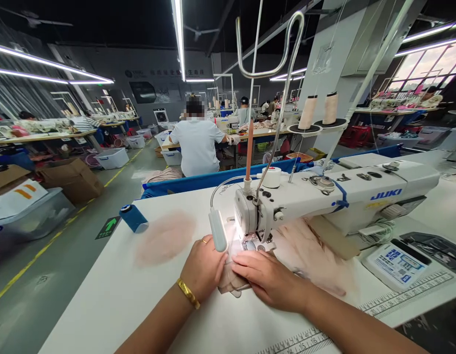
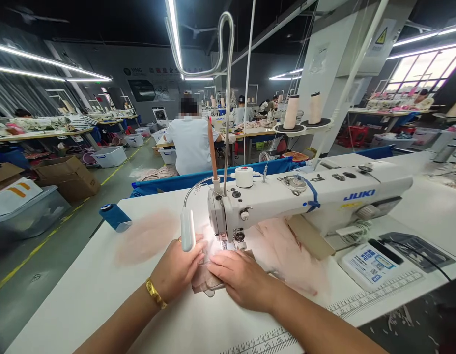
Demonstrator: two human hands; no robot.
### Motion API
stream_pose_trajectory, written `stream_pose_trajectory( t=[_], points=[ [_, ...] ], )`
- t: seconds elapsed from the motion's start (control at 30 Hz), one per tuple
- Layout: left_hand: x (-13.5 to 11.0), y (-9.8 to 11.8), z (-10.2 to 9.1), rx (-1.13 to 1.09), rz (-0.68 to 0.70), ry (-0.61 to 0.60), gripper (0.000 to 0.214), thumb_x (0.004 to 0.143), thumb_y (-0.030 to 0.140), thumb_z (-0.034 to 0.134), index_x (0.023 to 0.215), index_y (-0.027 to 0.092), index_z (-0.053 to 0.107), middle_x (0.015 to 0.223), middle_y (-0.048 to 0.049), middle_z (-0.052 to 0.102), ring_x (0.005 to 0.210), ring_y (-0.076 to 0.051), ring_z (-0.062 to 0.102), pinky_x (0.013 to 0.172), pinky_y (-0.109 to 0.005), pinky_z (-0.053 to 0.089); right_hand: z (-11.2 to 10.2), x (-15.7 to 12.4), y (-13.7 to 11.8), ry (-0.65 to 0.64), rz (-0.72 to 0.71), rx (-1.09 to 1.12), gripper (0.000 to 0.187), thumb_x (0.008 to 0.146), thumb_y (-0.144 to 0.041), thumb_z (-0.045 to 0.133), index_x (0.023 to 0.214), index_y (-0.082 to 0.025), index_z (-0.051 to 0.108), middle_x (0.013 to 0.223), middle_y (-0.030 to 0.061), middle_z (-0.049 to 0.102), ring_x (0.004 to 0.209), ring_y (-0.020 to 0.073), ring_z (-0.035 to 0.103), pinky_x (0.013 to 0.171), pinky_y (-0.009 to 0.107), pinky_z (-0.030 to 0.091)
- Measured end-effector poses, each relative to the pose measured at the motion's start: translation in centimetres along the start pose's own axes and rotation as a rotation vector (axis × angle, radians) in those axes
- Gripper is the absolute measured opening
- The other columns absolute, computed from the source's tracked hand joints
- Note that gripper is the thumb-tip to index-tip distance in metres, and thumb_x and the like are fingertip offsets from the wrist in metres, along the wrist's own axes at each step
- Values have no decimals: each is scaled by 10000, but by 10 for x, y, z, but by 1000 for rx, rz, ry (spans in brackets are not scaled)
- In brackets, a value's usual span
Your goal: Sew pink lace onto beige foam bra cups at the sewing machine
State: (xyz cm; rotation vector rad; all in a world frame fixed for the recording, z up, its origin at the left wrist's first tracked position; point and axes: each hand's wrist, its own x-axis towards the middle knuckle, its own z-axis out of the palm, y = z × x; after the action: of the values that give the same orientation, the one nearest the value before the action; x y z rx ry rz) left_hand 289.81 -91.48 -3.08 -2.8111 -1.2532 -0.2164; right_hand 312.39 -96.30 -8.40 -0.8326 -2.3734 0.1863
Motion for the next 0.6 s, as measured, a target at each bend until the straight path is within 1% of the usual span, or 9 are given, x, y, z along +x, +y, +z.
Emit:
stream_pose_trajectory(
  t=[0.03, 0.1, 0.17, 0.27, 0.33, 0.37, 0.43, 0.5, 0.6],
  points=[
    [0, -2, -1, 11, -17, -47, 232, 971, 164, 433, 948, 193, 663, 1019, -109, 705, 948, -299, 656, 786, -406, 493, -1, 1, -2, -21, 11, 15, 516, 857, -29, 471, 1330, -215, 555, 1315, 91, 679, 1244, 264, 588, 976, 408, 493],
    [-2, -4, -2, 55, -109, -150, 290, 1005, 208, 409, 889, 189, 674, 875, -105, 697, 832, -297, 664, 716, -401, 484, -4, 3, -5, -57, 27, 53, 470, 824, -21, 485, 1228, -231, 598, 1216, 61, 715, 1134, 238, 635, 915, 372, 488],
    [-5, -6, -3, 76, -207, -170, 347, 1030, 268, 397, 826, 190, 666, 759, -90, 659, 741, -293, 647, 668, -397, 469, -6, 3, -7, -73, 1, 74, 416, 820, -26, 503, 1157, -242, 618, 1108, 44, 730, 1024, 215, 654, 892, 358, 473],
    [-7, -11, 0, 60, -240, -46, 208, 967, 337, 568, 875, 174, 659, 856, -102, 656, 830, -306, 638, 731, -413, 493, -10, -1, -10, -86, -96, 99, 442, 840, -42, 507, 1223, -244, 595, 1047, 43, 740, 986, 217, 649, 918, 379, 450],
    [-7, -16, 5, 41, -218, 7, 208, 887, 363, 690, 914, 160, 654, 944, -123, 648, 913, -326, 620, 796, -437, 504, -12, -4, -14, -111, -129, 124, 455, 845, -46, 499, 1249, -237, 580, 1051, 45, 745, 975, 220, 639, 915, 385, 444],
    [-6, -18, 9, 24, -207, 21, 221, 862, 360, 717, 922, 158, 651, 966, -127, 643, 930, -330, 612, 814, -444, 505, -14, -5, -16, -132, -132, 131, 446, 847, -48, 497, 1243, -233, 581, 1055, 46, 746, 965, 220, 632, 903, 382, 443],
    [-5, -20, 16, -16, -167, 45, 149, 853, 297, 704, 898, 169, 641, 956, -118, 637, 919, -316, 605, 808, -431, 502, -17, -6, -22, -183, -122, 133, 406, 847, -52, 501, 1200, -228, 598, 1046, 47, 747, 932, 217, 618, 863, 371, 443],
    [-4, -18, 22, -53, -108, 82, 45, 859, 201, 640, 827, 191, 610, 886, -88, 622, 860, -283, 599, 757, -387, 486, -21, -9, -29, -237, -107, 140, 368, 831, -56, 512, 1138, -226, 621, 999, 42, 751, 887, 214, 611, 811, 361, 437],
    [-4, -10, 30, -144, -23, 145, 152, 842, 113, 572, 736, 213, 529, 758, -37, 580, 712, -223, 552, 645, -320, 421, -28, -17, -38, -287, -88, 205, 315, 818, -82, 526, 1066, -230, 653, 883, 33, 735, 826, 208, 614, 747, 346, 428]
  ],
)
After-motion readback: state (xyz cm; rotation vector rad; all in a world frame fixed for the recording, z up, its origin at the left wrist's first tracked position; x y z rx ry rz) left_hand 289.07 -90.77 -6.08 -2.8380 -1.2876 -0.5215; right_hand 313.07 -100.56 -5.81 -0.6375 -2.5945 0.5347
